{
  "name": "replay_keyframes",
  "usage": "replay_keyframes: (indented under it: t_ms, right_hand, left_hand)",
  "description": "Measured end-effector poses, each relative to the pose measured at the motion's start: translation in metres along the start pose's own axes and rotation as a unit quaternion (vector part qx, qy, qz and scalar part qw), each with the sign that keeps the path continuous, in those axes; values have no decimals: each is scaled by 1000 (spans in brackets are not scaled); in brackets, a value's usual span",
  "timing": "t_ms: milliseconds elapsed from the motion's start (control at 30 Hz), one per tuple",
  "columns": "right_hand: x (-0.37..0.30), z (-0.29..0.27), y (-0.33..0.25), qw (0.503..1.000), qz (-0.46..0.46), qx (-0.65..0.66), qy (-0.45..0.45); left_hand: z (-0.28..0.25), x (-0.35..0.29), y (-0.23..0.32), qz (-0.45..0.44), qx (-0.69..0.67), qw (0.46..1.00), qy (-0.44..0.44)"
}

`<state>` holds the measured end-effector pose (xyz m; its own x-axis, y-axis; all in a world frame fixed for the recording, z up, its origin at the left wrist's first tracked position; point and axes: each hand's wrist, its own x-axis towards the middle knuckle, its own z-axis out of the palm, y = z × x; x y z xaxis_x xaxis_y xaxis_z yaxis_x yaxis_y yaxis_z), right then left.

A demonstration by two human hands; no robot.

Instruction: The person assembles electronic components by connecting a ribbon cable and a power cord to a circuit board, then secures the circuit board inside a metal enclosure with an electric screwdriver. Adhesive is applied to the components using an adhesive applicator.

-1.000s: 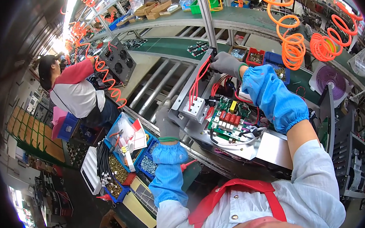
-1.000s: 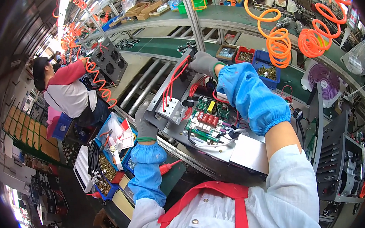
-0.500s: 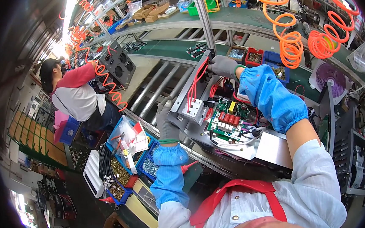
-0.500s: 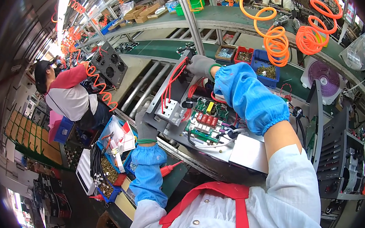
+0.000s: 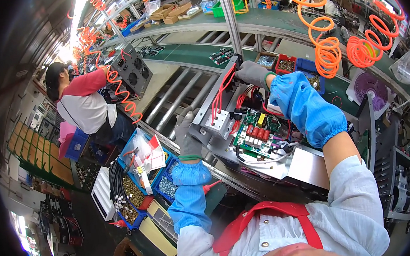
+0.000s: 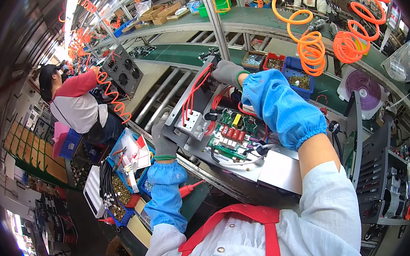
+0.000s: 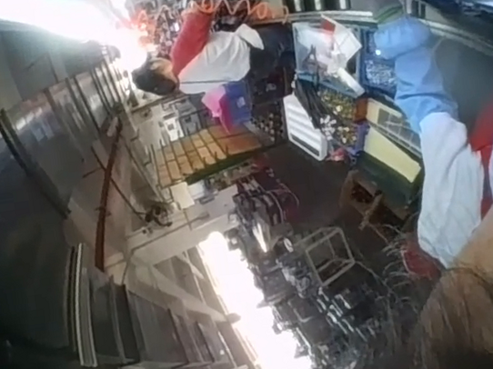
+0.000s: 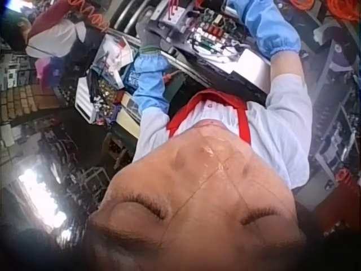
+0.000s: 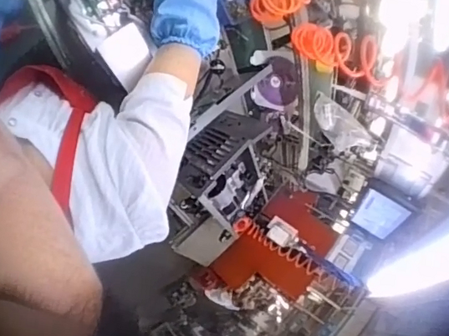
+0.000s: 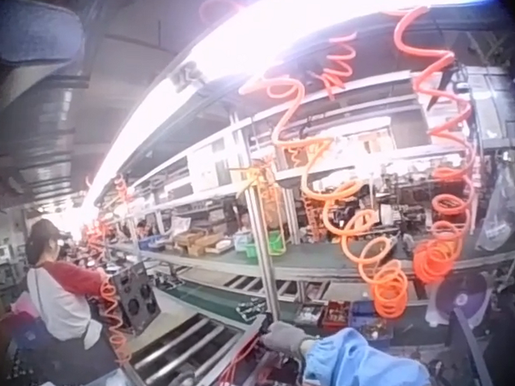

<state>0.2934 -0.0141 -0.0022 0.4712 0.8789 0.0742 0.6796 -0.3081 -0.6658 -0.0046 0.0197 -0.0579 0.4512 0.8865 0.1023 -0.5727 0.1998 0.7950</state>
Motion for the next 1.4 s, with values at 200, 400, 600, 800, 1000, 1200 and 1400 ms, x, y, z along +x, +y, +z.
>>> replay_keyframes:
  t_ms: [200, 400, 600, 800, 1000, 1200, 1400]
  right_hand:
    - [-7, -5, -4, 997, -16, 62, -31]
    - [-6, -5, -9, 999, 29, -30, 4]
    - [-25, -11, -16, 986, -57, -143, -70]
    - [-76, -29, -34, 966, -124, -166, 152]
    - [-151, -51, -109, 926, -245, 243, -154]
    - [-151, -71, -115, 910, -178, 256, -272]
    - [-118, -82, -104, 940, -170, 132, -264]
  left_hand:
    - [9, -7, 8, 2, 16, 999, 38]
    - [5, -7, 5, 34, 14, 999, -3]
    - [11, -14, 13, 25, 11, 999, 28]
    - [39, -25, 51, 131, 156, 978, 34]
    - [85, -48, 81, 63, 153, 977, -135]
    - [89, -43, 88, 32, 160, 951, -262]
    - [98, -28, 78, 141, 350, 904, -198]
